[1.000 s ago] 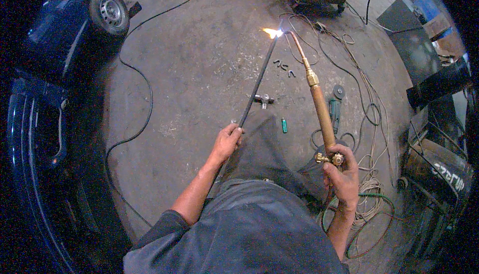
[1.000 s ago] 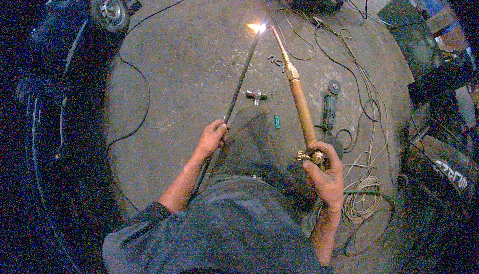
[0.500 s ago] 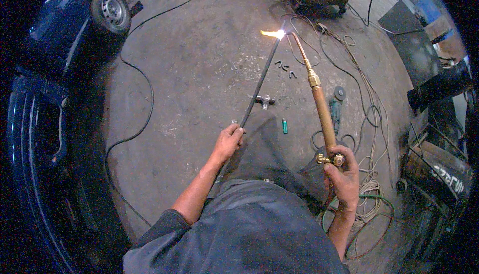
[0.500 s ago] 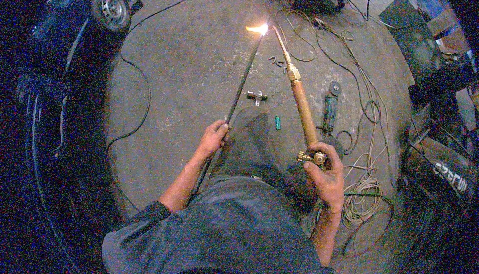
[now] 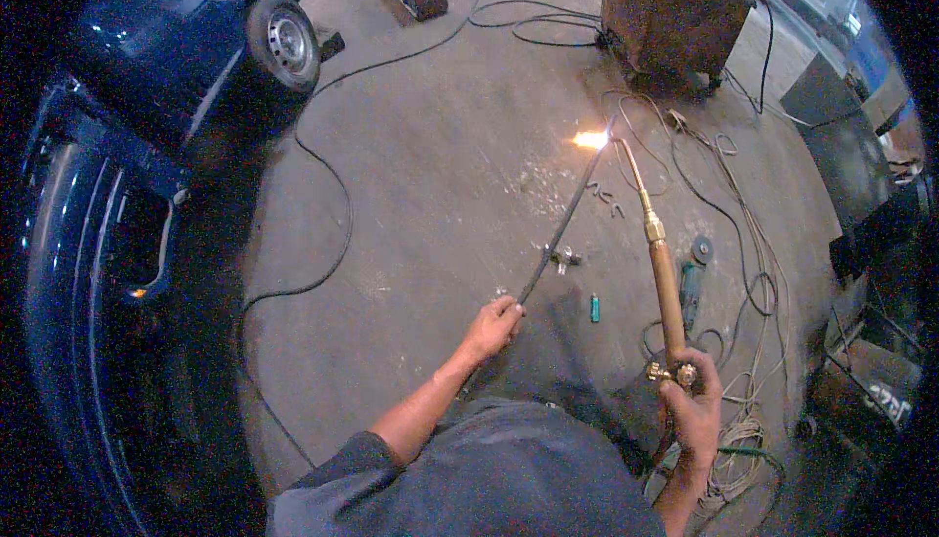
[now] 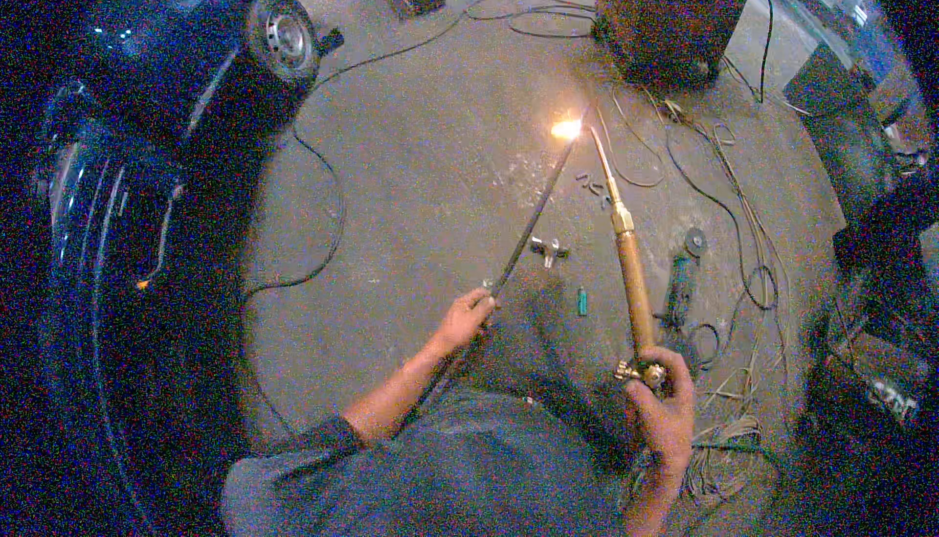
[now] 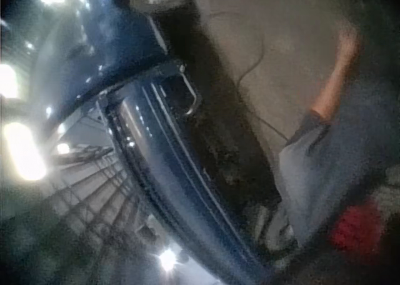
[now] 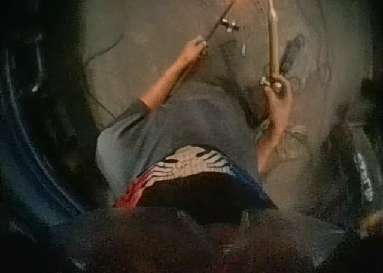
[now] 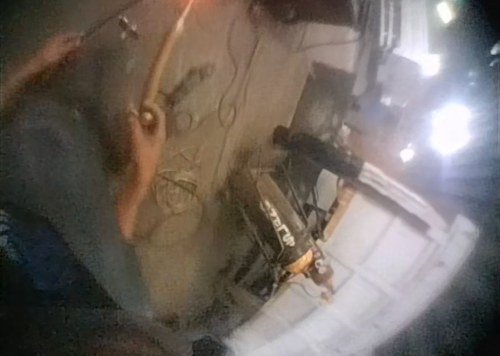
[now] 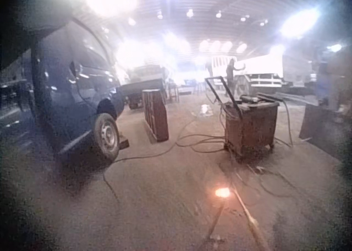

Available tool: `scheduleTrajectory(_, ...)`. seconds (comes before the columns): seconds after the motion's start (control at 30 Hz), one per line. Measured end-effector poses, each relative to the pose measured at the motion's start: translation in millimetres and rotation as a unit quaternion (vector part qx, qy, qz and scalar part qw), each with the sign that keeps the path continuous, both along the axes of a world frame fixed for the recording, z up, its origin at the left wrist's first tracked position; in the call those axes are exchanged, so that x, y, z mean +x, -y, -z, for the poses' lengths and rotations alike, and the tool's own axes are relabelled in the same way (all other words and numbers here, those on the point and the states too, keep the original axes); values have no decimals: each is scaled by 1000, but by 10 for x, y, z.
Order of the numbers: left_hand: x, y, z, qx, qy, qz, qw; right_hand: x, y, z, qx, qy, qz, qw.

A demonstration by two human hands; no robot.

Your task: The person ignites a blowtorch and directs the flame onto a long metal rod, moving the flame along its length to heat it. The rod gradually glows red as it is heated.

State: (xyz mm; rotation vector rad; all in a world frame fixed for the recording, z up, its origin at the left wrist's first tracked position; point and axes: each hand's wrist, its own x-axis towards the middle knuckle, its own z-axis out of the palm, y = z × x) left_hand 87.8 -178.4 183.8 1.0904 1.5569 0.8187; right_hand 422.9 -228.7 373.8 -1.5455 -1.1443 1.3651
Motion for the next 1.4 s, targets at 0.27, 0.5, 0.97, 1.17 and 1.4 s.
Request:
scheduleTrajectory(0.27,34,-6,-112,8,-25,-9,1000,-1,-9,-17,27,-31,-10,999)
scheduleTrajectory(0.5,14,27,-118,26,-43,-3,999,-32,1,-51,17,-31,0,999)
scheduleTrajectory(0.97,37,-15,-97,-30,10,-23,999,-33,-35,-146,45,58,-30,997)
scheduleTrajectory(1.17,33,17,-126,-7,23,-11,1000,12,-5,-42,29,-1,-15,999)
scheduleTrajectory(1.4,-11,14,-38,-19,17,-5,1000,12,-11,-40,-4,-23,-12,1000)
